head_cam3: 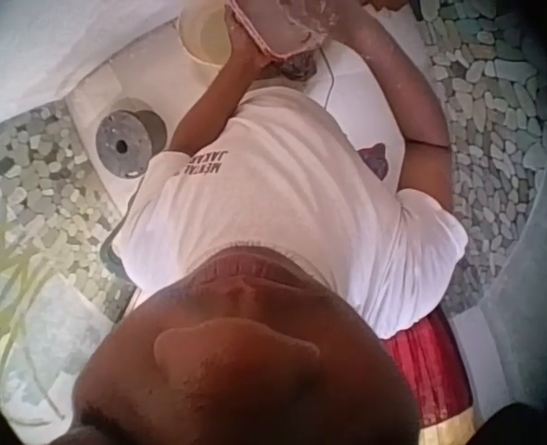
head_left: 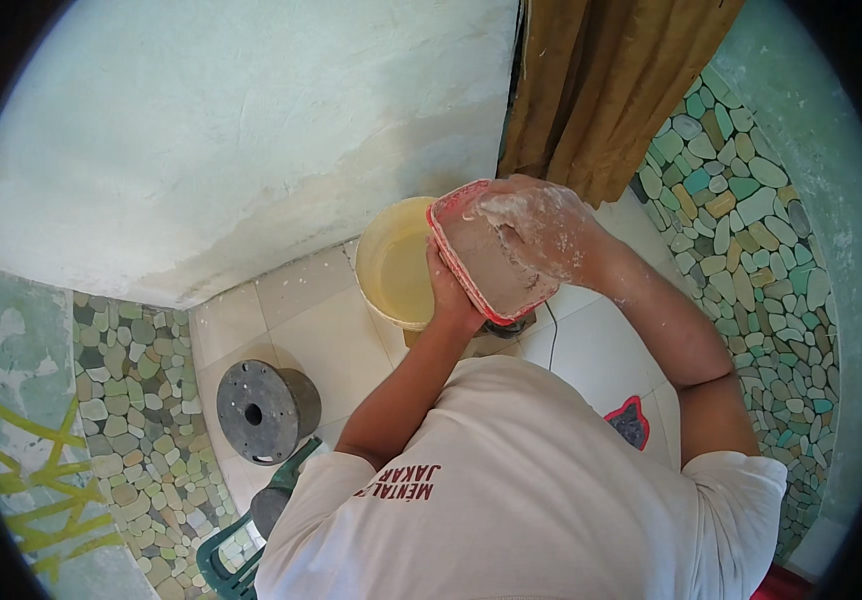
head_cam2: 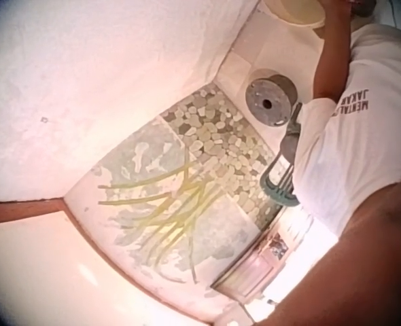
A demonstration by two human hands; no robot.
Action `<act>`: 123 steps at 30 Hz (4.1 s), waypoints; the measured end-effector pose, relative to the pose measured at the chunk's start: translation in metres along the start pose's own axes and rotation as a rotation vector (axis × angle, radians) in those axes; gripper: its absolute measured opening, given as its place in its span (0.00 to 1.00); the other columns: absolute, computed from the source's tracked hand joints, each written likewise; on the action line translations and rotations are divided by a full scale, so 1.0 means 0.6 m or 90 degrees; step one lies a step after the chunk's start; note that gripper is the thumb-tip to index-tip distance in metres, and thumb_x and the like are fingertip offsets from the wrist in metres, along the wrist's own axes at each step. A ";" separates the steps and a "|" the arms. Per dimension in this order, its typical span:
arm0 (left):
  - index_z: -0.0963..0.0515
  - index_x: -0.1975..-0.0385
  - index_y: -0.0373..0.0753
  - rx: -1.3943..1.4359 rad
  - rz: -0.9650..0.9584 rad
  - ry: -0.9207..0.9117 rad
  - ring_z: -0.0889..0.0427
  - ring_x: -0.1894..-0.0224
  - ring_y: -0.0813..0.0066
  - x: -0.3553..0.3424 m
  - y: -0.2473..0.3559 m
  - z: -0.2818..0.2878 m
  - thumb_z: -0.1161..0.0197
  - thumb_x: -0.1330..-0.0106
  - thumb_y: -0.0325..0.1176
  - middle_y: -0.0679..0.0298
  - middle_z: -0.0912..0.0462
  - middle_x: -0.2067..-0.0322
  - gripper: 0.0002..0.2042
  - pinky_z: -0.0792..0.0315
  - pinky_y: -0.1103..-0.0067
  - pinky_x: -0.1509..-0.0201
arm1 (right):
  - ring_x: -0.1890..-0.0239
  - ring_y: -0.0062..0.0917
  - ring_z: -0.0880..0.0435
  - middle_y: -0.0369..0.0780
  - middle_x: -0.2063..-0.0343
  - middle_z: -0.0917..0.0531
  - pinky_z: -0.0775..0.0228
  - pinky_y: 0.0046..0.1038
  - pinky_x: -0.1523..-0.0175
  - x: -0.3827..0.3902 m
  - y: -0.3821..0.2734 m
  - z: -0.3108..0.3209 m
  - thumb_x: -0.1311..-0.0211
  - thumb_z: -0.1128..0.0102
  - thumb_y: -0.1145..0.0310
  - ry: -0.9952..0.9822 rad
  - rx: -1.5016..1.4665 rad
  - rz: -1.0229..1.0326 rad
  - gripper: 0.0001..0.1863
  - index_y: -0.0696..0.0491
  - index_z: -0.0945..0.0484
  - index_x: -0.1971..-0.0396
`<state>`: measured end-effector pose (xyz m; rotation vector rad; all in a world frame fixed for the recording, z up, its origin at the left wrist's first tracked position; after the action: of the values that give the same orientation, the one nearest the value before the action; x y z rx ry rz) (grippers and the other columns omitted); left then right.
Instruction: The recorder is mixing plaster in a plastic container and applying it to a wall using a small brush to patch surfaces.
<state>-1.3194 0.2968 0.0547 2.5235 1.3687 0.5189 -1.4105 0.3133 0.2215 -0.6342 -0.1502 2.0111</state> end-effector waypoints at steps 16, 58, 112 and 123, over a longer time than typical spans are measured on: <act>0.38 0.35 0.47 0.029 -0.051 -0.010 0.32 0.38 0.59 0.004 0.010 0.003 0.69 0.30 0.62 0.61 0.31 0.38 0.32 0.37 0.62 0.33 | 0.57 0.38 0.21 0.42 0.62 0.20 0.27 0.37 0.54 0.017 0.012 0.039 0.44 0.37 0.65 0.157 0.071 -0.116 0.16 0.54 0.22 0.57; 0.36 0.37 0.48 -0.018 -0.108 0.059 0.31 0.39 0.60 0.028 0.016 0.008 0.64 0.31 0.62 0.63 0.30 0.40 0.32 0.37 0.63 0.34 | 0.66 0.38 0.17 0.43 0.70 0.16 0.25 0.40 0.60 0.013 -0.027 -0.071 0.36 0.47 0.63 -0.077 0.045 -0.090 0.12 0.51 0.21 0.57; 0.38 0.36 0.48 0.323 0.174 -0.131 0.34 0.38 0.55 0.053 -0.038 -0.035 0.61 0.30 0.60 0.59 0.34 0.38 0.29 0.37 0.51 0.37 | 0.59 0.42 0.18 0.49 0.63 0.17 0.27 0.42 0.53 -0.035 0.011 -0.049 0.38 0.49 0.58 -0.238 0.136 -0.242 0.17 0.57 0.21 0.62; 0.39 0.35 0.47 0.108 0.081 0.017 0.34 0.37 0.58 0.036 -0.039 0.005 0.63 0.30 0.61 0.61 0.32 0.39 0.30 0.39 0.60 0.33 | 0.60 0.43 0.18 0.48 0.65 0.17 0.27 0.42 0.53 -0.024 0.003 -0.091 0.38 0.49 0.63 -0.283 0.018 -0.166 0.13 0.57 0.21 0.64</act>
<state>-1.3253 0.3276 0.0479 2.7634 1.3181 0.4815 -1.3793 0.2920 0.1796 -0.1306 -0.4459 1.8663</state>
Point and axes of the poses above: each hand's wrist, its own x-axis away from the middle knuckle, its own z-axis out of the back of the hand, y = z × x, the point moved 6 cm from there along -x, towards the middle knuckle
